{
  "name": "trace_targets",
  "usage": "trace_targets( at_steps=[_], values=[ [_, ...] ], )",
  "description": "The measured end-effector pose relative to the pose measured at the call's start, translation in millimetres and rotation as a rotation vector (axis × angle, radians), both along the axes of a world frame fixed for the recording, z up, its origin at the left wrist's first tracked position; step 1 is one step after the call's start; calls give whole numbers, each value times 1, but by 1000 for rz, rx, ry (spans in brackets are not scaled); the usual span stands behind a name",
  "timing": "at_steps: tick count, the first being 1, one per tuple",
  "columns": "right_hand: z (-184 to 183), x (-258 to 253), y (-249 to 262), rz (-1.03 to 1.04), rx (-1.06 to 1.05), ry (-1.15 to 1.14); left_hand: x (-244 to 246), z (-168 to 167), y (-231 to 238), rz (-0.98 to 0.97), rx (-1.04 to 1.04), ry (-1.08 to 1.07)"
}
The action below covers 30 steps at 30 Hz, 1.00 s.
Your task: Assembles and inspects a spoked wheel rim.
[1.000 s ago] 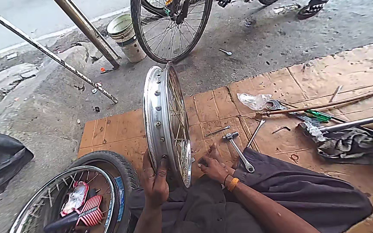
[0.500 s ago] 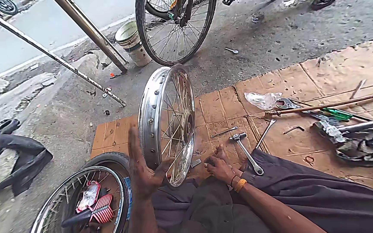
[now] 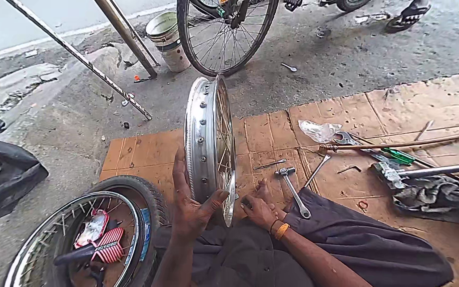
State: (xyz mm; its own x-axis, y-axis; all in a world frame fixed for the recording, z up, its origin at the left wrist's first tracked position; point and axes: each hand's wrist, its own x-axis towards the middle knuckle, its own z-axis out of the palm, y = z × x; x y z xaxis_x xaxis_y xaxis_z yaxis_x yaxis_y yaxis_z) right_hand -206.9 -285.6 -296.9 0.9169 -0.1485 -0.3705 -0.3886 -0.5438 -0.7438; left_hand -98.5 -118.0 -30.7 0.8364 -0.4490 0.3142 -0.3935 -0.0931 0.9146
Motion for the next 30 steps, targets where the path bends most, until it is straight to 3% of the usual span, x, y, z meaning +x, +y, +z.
trace_targets(
  at_steps=[6,23,27,30],
  values=[
    [1,-1,-3,-81,53,7,-14,-21,-5,-49,-154,-7],
    [35,-9,-1,-129,3,-9,-28,-36,-11,-83,-266,-33],
    [-2,-10,-7,-108,-41,-16,-26,-37,-11,-35,-225,-25],
    [1,-8,-7,-100,-54,2,-25,-36,-10,-41,-208,-26]
  ],
)
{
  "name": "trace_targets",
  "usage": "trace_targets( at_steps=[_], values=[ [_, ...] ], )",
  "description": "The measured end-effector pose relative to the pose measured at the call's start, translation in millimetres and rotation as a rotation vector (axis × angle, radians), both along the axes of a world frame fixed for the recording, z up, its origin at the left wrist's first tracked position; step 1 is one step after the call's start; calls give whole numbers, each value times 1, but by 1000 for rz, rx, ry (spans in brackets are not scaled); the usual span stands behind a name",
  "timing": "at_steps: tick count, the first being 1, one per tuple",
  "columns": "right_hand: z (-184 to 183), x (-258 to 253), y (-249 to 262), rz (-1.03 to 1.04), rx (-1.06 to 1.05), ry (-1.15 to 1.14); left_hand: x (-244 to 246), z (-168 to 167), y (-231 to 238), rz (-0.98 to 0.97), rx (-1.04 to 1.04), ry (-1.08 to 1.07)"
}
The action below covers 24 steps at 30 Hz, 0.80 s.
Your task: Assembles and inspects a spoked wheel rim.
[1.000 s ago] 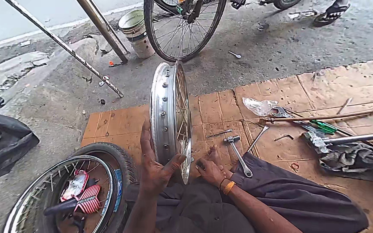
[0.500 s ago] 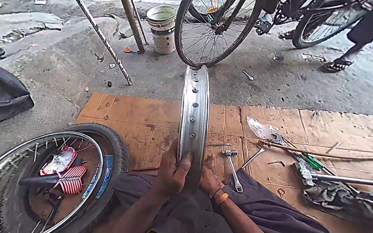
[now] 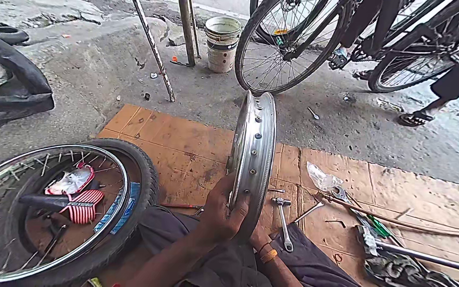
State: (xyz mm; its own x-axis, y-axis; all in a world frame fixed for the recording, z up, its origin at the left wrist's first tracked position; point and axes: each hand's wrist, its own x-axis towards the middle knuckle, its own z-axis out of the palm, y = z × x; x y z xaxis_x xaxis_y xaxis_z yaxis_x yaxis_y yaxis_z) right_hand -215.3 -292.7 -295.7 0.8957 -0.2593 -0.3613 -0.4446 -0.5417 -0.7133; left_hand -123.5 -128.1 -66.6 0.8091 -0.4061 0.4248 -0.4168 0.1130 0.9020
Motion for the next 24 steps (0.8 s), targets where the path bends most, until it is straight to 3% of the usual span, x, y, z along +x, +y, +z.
trace_targets(
  at_steps=[2,5,7,8,10,12,14,15,17,20,24],
  values=[
    [14,0,1,35,-40,38,-4,-8,4,-68,-12,-50],
    [8,-10,-1,159,-243,-49,-12,-43,15,-207,-6,-165],
    [18,-19,5,128,-271,-96,-15,-64,19,-268,28,-214],
    [25,-24,8,78,-264,-99,-17,-70,19,-277,58,-233],
    [83,-16,12,-24,-60,106,-22,-71,15,-258,78,-291],
    [122,-8,10,-206,90,126,-25,-63,11,-244,108,-347],
    [140,-7,9,-469,192,-263,-27,-59,6,-252,91,-340],
    [154,-6,3,-490,285,-417,-27,-61,3,-242,72,-344],
    [170,-11,-15,-346,305,-671,-28,-69,-3,-227,61,-364],
    [207,-19,-22,-48,160,-937,-28,-79,-8,-251,122,-433],
    [247,-21,1,40,-297,-892,-32,-92,-19,-322,239,-557]
  ],
)
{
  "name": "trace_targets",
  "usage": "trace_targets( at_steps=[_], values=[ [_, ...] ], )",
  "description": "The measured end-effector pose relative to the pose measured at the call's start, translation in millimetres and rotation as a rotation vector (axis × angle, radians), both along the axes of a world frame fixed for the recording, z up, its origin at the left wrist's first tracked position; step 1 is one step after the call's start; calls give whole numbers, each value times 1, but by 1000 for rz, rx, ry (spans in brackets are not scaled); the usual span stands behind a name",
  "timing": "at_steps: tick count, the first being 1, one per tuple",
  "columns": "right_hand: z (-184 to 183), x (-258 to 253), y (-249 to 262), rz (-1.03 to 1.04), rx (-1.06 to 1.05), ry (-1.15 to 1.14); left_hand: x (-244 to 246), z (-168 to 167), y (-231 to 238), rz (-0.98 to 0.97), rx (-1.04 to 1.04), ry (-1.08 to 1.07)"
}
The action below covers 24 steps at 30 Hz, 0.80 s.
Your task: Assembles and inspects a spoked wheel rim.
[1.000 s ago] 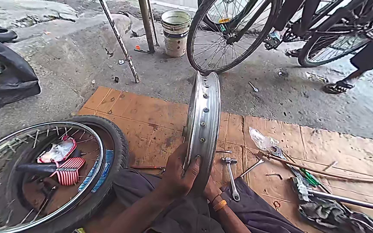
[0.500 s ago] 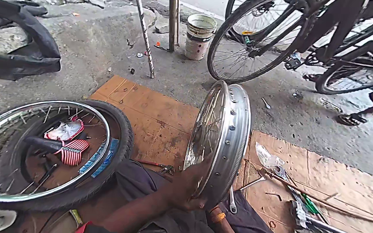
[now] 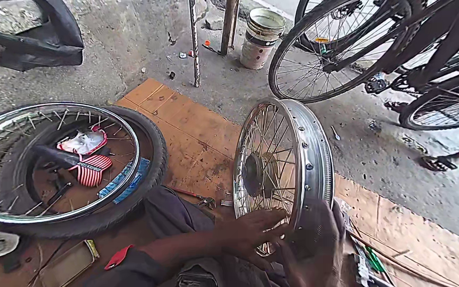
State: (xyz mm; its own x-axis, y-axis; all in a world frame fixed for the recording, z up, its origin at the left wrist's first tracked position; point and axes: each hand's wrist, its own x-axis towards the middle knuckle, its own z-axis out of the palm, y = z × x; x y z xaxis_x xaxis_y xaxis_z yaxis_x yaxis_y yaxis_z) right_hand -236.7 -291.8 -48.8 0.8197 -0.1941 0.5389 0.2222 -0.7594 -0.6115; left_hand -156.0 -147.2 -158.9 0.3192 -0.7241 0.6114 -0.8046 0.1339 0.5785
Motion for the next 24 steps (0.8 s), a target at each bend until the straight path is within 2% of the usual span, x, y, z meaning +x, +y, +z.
trace_targets(
  at_steps=[3,7,10,12,15,17,20,24],
  values=[
    [1,5,1,-113,-119,3,-4,-13,-1,27,119,-94],
    [4,4,-19,-132,-62,60,-3,-45,5,161,311,-117],
    [5,4,-29,-103,-5,94,3,-78,22,217,375,-9],
    [6,3,-30,-94,15,98,6,-97,35,246,391,212],
    [8,1,-28,-90,57,108,16,-117,45,393,363,620],
    [10,2,-19,-82,111,108,26,-124,48,513,324,790],
    [9,1,-5,-79,187,96,34,-127,45,579,270,812],
    [3,2,6,-111,197,79,45,-115,35,599,17,850]
  ],
)
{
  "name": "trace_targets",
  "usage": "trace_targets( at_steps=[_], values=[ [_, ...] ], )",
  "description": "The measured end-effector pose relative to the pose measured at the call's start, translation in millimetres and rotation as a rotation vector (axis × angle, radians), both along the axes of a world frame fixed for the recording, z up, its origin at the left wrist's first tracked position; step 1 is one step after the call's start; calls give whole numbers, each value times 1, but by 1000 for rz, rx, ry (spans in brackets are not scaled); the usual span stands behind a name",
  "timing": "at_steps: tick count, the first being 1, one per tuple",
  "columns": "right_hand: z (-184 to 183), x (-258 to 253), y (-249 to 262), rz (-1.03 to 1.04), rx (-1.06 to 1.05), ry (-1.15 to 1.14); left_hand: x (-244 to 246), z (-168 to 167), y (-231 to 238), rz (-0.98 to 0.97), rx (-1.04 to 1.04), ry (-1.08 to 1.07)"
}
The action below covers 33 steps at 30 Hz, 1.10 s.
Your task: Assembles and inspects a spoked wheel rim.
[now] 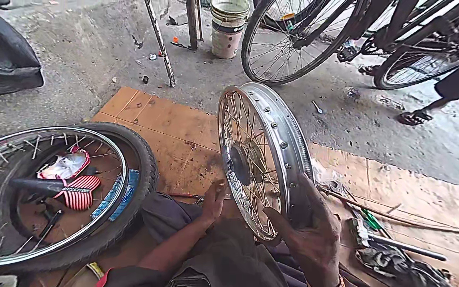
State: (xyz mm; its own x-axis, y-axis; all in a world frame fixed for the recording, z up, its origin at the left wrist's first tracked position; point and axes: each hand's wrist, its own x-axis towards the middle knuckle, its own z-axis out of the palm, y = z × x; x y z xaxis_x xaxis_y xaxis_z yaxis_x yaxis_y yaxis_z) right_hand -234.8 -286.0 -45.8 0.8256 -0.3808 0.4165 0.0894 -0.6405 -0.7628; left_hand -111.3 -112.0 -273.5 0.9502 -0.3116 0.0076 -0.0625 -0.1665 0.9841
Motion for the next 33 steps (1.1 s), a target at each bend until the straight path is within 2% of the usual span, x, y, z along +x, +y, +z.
trace_targets(
  at_steps=[4,8,10,12,14,18,22,27,31,33],
  values=[
    [-5,-4,7,-49,-23,-23,39,50,-25,139,-217,-13],
    [-10,-4,17,-74,-70,-44,65,98,-66,71,-192,-137],
    [-14,-5,21,-98,-80,-54,67,98,-91,38,-139,-210],
    [-14,-3,20,-111,-91,-68,72,97,-97,-34,-128,-218],
    [-16,-2,24,-114,-84,-74,75,98,-88,-96,-175,-139],
    [-20,-5,40,-142,-155,-77,71,103,-83,-97,-251,52],
    [-33,-3,58,-161,-183,-141,74,107,-80,-154,-259,92],
    [-46,3,73,-47,-95,-218,78,114,-65,-167,-294,161],
    [-52,5,74,-7,-15,-242,85,106,-55,-193,-252,317],
    [-53,4,73,-10,-13,-248,95,90,-54,-205,-228,386]
  ],
)
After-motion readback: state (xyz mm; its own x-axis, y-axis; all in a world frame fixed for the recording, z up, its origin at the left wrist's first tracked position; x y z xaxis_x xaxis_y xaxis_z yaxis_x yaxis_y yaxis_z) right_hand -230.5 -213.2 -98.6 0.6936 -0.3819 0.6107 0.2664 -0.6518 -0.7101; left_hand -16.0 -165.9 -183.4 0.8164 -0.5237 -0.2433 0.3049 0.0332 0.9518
